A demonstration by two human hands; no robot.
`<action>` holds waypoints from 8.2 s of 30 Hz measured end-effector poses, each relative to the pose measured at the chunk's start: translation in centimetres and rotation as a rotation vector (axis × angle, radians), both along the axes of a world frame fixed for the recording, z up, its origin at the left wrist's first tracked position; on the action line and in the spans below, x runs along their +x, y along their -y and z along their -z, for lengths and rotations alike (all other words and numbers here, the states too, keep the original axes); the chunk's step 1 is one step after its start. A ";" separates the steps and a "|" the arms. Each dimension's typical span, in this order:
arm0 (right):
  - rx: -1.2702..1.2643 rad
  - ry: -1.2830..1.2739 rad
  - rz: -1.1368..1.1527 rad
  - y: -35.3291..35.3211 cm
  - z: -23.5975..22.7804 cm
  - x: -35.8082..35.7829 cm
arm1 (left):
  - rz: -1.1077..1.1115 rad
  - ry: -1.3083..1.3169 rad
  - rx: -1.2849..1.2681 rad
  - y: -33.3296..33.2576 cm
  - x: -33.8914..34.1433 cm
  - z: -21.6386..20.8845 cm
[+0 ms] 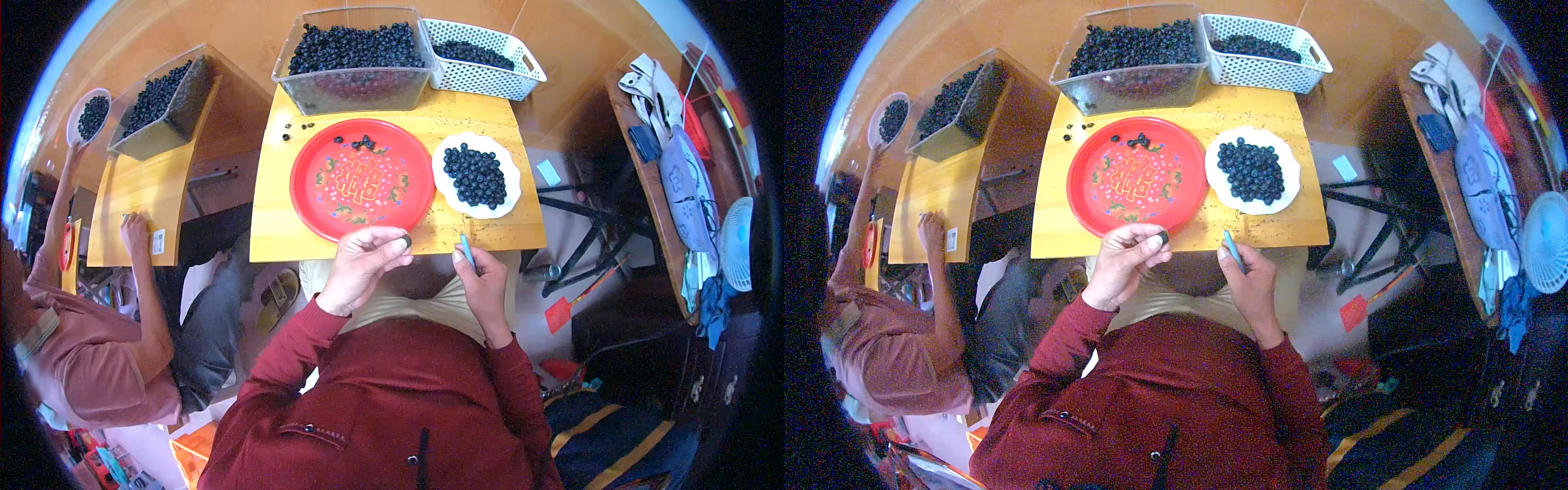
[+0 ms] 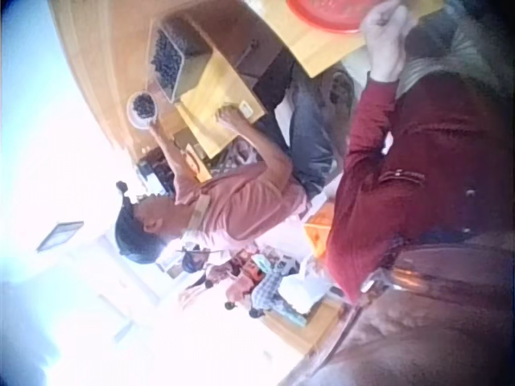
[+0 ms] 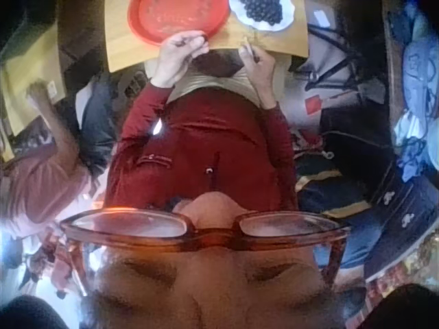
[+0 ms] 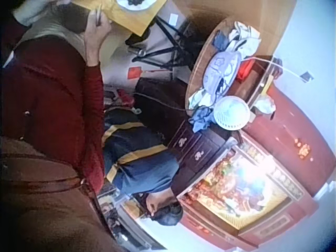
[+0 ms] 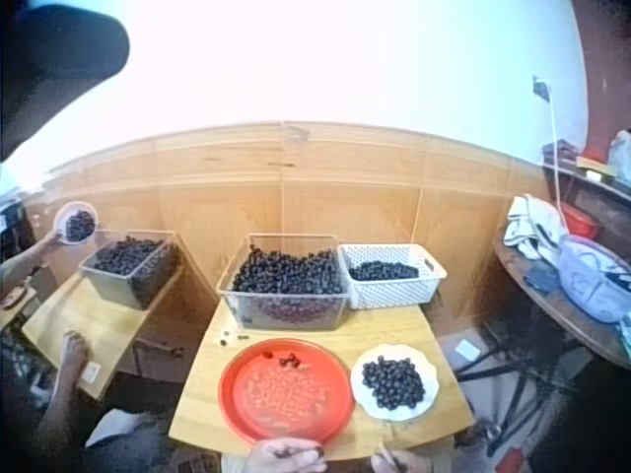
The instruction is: Manually sorting small dark berries (possibly blueberries or similar) from one plate or bin to another.
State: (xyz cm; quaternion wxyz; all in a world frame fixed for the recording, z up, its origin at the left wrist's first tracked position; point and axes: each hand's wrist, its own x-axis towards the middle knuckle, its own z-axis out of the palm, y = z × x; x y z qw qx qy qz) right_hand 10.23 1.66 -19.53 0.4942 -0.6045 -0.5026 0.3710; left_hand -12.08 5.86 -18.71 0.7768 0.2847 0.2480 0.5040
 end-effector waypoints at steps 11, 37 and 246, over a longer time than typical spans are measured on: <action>0.025 -0.074 -0.093 -2.2 0.7 0.0 | -0.098 -0.024 -0.058 -0.3 0.5 -1.0; 0.038 -0.358 -0.372 -4.7 -4.1 -2.8 | 0.078 0.206 -0.058 -1.0 1.7 -0.7; 0.451 0.092 -0.181 1.6 -2.5 5.1 | 0.091 0.192 -0.063 3.0 10.2 -1.6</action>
